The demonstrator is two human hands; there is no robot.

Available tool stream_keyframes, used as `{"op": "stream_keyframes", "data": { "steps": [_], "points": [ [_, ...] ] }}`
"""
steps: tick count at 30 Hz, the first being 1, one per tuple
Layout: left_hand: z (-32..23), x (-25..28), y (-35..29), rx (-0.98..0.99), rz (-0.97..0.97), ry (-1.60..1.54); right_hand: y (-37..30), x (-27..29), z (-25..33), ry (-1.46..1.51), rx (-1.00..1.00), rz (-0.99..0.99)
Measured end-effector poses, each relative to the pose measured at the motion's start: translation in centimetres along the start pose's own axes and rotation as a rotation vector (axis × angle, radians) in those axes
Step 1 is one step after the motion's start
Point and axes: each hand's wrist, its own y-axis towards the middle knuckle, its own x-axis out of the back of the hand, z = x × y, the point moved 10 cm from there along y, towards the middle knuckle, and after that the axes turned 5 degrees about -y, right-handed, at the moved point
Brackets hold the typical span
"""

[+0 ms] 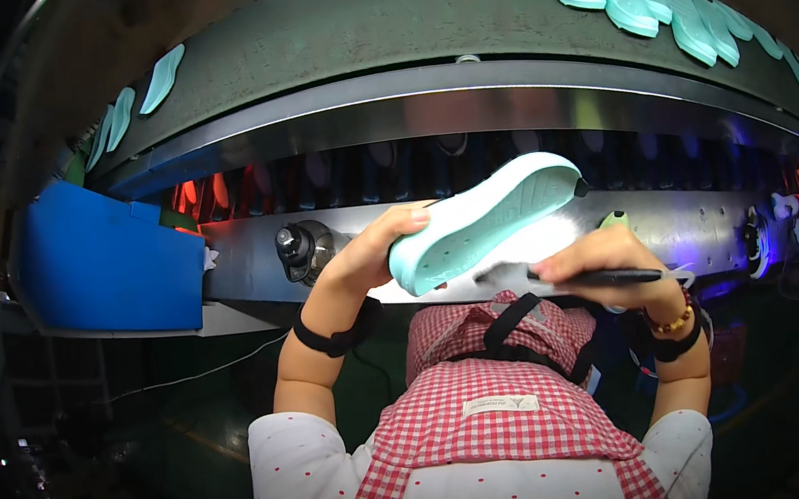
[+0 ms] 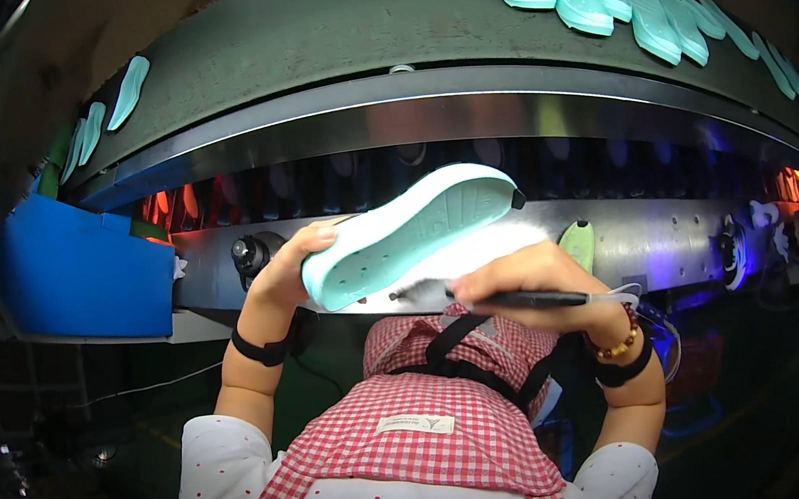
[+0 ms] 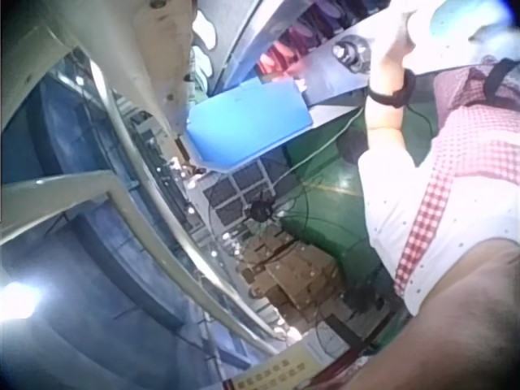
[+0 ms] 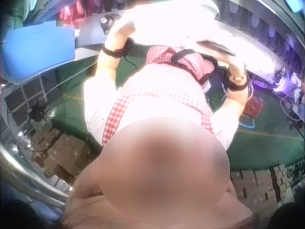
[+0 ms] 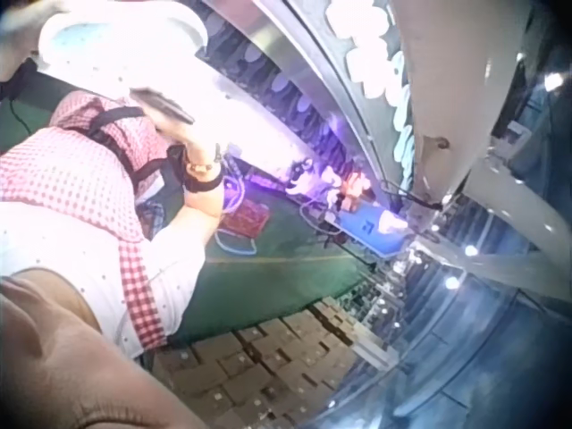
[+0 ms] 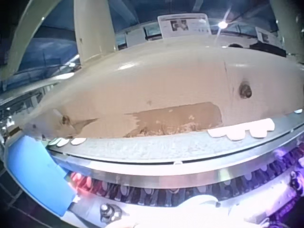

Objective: Applying adhesive or cleaner to the bottom of light green shoe soles using a brush on a factory assembly line.

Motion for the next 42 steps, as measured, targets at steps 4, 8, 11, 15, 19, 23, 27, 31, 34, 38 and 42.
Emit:
{"op": "stream_keyframes", "data": {
  "steps": [4, 8, 11, 15, 19, 23, 27, 31, 34, 38, 42],
  "points": [
    [-0.5, 2.3, 0.1, -0.179, 0.034, -0.534, 0.1, 0.4, 4.1, -0.048, 0.095, -0.003],
    [1.0, 0.5, 3.1, -0.355, 0.025, -0.756, 0.9, 1.7, 1.9, 0.035, -0.019, -0.299],
    [2.8, -2.5, 4.2, -0.264, 0.073, -0.899, 1.0, 0.5, -3.6, 0.11, -0.203, -0.385],
    [3.9, -1.4, 4.0, -0.266, -0.106, -0.804, 1.5, 0.5, -5.1, 0.242, -0.315, -0.44],
    [4.3, 1.9, 3.7, -0.352, -0.302, -0.757, 2.8, -2.0, 1.6, -0.314, 0.093, -0.318],
    [2.6, 3.0, 2.3, -0.427, -0.271, -0.706, 1.1, -3.6, 1.9, -0.184, 0.074, -0.06],
    [1.7, 0.8, 2.5, -0.433, -0.201, -0.724, 1.7, -0.9, 1.5, 0.036, -0.003, -0.103],
    [0.3, -1.2, 3.7, -0.499, -0.128, -0.614, 3.4, 1.0, 0.4, -0.004, -0.015, -0.329],
    [-1.1, -1.1, 3.1, -0.606, -0.025, -0.765, 3.4, -1.6, 2.7, 0.052, 0.086, -0.111],
    [-1.9, -0.2, 2.5, -0.653, -0.109, -0.736, 2.7, -0.6, 0.5, 0.2, -0.072, -0.175],
    [-2.1, 0.2, 2.9, -0.659, -0.165, -0.74, 2.3, -0.2, -1.2, 0.202, -0.094, -0.237]
  ]
}}
